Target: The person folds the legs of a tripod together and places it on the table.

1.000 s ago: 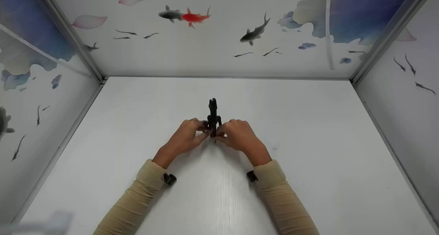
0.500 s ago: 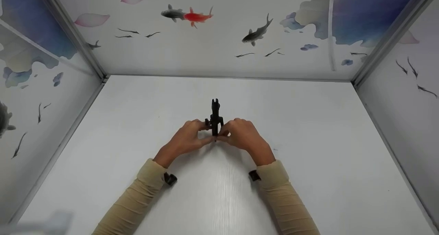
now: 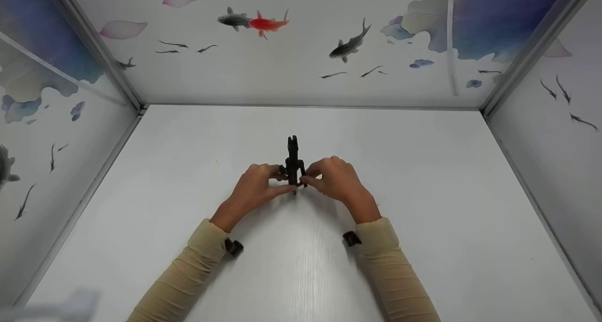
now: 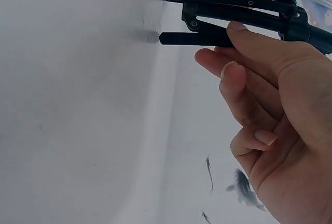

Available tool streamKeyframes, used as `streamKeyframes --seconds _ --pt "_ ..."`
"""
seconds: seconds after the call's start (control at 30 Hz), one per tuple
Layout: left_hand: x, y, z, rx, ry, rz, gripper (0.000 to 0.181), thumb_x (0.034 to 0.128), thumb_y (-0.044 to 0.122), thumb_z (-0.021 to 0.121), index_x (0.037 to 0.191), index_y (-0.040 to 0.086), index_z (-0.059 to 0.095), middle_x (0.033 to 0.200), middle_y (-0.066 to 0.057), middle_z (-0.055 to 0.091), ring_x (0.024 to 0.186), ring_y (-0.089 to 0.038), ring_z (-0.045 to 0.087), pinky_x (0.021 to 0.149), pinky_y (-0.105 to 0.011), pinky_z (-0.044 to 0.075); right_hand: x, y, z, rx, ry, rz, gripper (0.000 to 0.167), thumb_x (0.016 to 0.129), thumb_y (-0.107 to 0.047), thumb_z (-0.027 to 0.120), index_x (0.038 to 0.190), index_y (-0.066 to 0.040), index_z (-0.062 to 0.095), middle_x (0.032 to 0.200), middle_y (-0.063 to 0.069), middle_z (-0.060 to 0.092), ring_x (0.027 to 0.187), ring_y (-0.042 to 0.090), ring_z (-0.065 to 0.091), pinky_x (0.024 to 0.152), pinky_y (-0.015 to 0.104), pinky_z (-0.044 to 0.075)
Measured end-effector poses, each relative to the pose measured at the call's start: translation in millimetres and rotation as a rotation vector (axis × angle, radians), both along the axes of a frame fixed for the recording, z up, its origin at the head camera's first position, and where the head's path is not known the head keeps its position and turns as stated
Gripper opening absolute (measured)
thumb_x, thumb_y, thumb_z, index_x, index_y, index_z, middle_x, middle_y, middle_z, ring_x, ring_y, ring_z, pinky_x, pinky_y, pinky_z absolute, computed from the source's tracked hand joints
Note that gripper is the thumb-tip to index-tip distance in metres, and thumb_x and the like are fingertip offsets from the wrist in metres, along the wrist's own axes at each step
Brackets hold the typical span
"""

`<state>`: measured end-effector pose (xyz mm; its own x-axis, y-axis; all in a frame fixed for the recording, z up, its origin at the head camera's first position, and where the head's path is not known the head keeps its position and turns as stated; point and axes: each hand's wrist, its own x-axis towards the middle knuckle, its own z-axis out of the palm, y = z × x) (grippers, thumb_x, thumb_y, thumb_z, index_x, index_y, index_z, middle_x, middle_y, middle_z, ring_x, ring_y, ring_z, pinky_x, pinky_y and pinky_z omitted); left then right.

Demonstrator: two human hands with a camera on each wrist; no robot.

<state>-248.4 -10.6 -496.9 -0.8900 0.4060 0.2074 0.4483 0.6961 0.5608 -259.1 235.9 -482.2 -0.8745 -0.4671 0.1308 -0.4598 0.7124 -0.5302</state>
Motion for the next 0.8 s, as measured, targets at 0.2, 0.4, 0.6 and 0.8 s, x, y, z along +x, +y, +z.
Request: streamKeyframes --seconds 0.2,0.4,0.6,0.8 --pt "-1.2 -0.3 -3.0 0.049 -0.031 -0.014 0.037 0.0918 0.042 0.088 0.117 0.015 0.081 0.111 -0.003 0.085 0.101 -0.016 0.080 0.087 -0.034 0.063 0.4 -1.9 -3.0 -0.038 -0.012 0.019 0.013 0.101 -0.025 0.079 0.104 -0.015 0.087 0.090 0.002 0.085 0.048 0.005 0.062 0.059 0.027 0.050" --pt "-1.7 -0.3 -4.0 0.100 -0.077 -0.034 0.036 0.0914 0.037 0.089 0.116 0.012 0.080 0.112 -0.002 0.084 0.101 -0.016 0.081 0.089 -0.033 0.063 0.9 -3.6 -6.8 -0.082 -0.032 0.044 0.012 0.102 -0.018 0.077 0.105 -0.010 0.085 0.092 0.008 0.085 0.046 0.005 0.062 0.055 0.026 0.049" --pt "-2.0 -1.8 -4.6 0.130 -0.085 -0.032 0.034 0.0904 0.034 0.090 0.112 0.011 0.079 0.109 -0.002 0.084 0.103 -0.017 0.081 0.092 -0.035 0.062 -0.5 -4.2 -8.5 -0.118 -0.064 0.058 0.011 0.103 -0.017 0.076 0.105 -0.010 0.084 0.092 0.009 0.085 0.043 0.009 0.062 0.050 0.026 0.048" --pt "-2.8 -2.4 -4.5 0.115 -0.088 -0.021 0.034 0.0901 0.036 0.090 0.111 0.012 0.079 0.107 -0.001 0.085 0.106 -0.019 0.079 0.093 -0.037 0.061 -0.9 -3.8 -8.8 -0.159 -0.097 0.065 0.011 0.104 -0.017 0.075 0.107 -0.012 0.084 0.095 0.010 0.085 0.042 0.013 0.062 0.048 0.027 0.048"
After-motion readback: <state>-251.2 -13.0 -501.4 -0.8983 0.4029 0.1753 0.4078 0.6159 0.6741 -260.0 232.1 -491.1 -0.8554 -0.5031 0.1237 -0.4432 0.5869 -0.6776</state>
